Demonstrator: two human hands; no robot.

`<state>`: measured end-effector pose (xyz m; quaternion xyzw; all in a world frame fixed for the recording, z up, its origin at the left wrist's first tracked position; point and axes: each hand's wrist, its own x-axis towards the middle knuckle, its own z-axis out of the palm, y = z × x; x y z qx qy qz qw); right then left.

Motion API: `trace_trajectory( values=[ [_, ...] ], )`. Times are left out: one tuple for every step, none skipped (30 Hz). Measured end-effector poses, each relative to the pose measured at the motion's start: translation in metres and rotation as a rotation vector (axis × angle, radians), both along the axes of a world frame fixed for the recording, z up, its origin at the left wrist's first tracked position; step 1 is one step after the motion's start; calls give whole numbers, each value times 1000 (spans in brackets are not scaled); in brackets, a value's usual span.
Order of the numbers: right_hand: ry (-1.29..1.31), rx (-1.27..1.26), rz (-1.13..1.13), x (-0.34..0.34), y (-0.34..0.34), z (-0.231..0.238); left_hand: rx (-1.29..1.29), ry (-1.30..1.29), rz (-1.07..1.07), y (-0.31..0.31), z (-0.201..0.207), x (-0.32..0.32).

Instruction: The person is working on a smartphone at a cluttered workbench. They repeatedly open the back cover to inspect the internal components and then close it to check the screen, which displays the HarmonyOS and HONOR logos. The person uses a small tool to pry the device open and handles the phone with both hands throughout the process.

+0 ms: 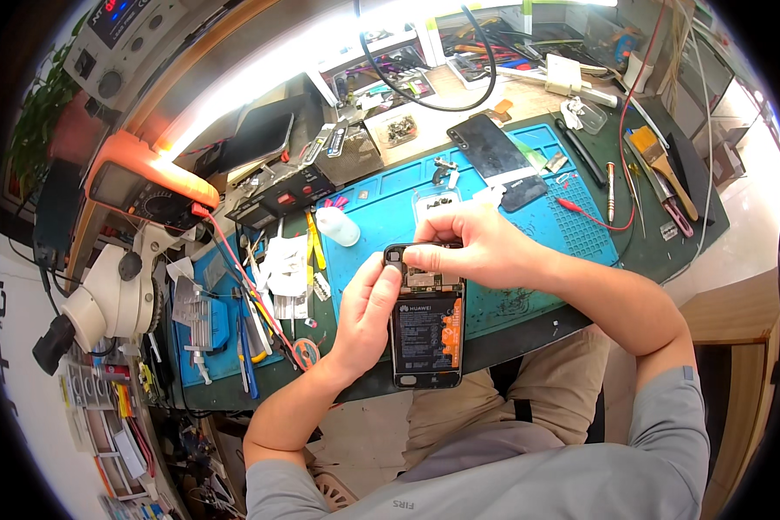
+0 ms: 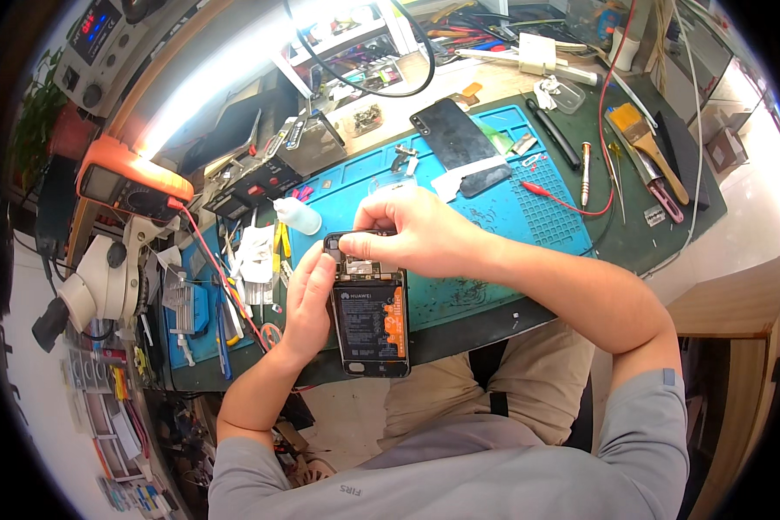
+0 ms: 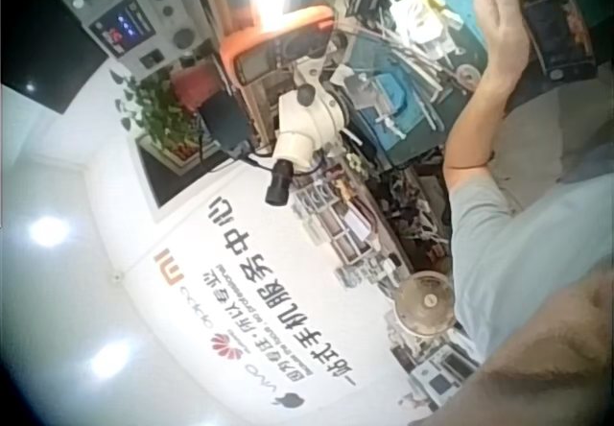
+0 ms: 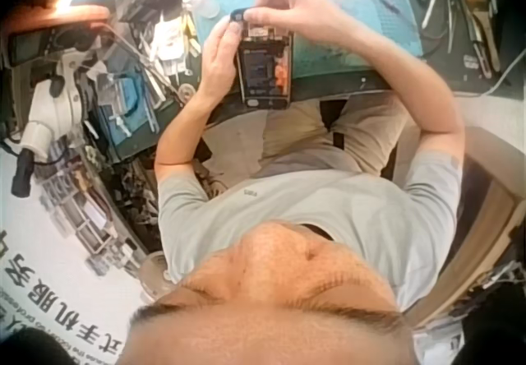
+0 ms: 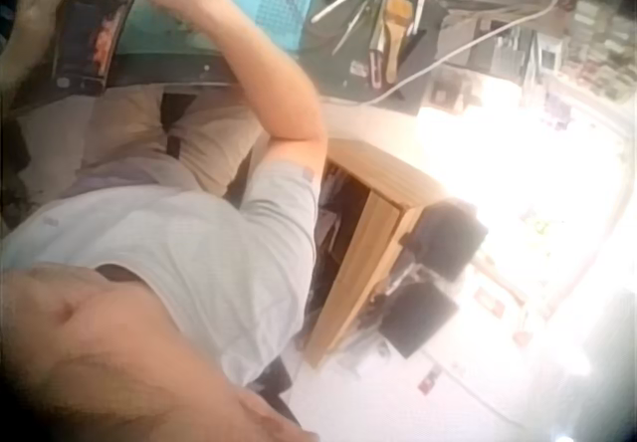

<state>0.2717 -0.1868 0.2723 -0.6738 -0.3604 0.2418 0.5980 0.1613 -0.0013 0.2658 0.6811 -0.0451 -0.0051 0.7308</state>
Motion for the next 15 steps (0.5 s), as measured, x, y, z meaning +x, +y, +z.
trace_trajectory(
  values=[
    [-8, -3, -4, 0, 0, 0, -16, 3, 1, 0, 1, 1],
    [-6, -5, -5, 0, -1, 0, -12, -1, -14, 1, 0, 2],
    [-5, -6, -6, 0, -1, 0, -21, -1, -20, 1, -2, 2],
    [-4, -6, -4, 0, -1, 1, -28, -1, -24, 2, -4, 1],
    [-5, -15, -2, 0, -1, 2, -34, -1, -27, 2, -5, 0],
    [-6, -23, -1, 0, -1, 3, -24, 0, -14, 0, -3, -1],
    [-6, -34, -4, 0, -1, 4, -16, 3, -6, -4, 0, -1],
    [8, -28, -2, 0, -2, 3, -8, 5, 3, -7, 1, 0],
    [22, -23, 1, -1, -1, 2, 7, 12, -9, -6, 0, 0],
    [37, -15, 5, -2, -1, 1, 23, 19, -18, -5, -2, 1],
    [47, -17, 13, -2, -1, 0, 40, 26, -27, -4, -3, 1],
    [58, -19, 19, -2, -2, 0, 27, 34, -32, -3, -2, 1],
    [68, -20, 27, -2, -2, 0, 16, 41, -37, -3, -1, 1],
    [86, -15, 29, -2, -1, -1, 5, 48, -42, -3, 0, 1],
    [104, -10, 31, -2, 0, -1, 0, 42, -41, -3, 0, 0]
  ],
)
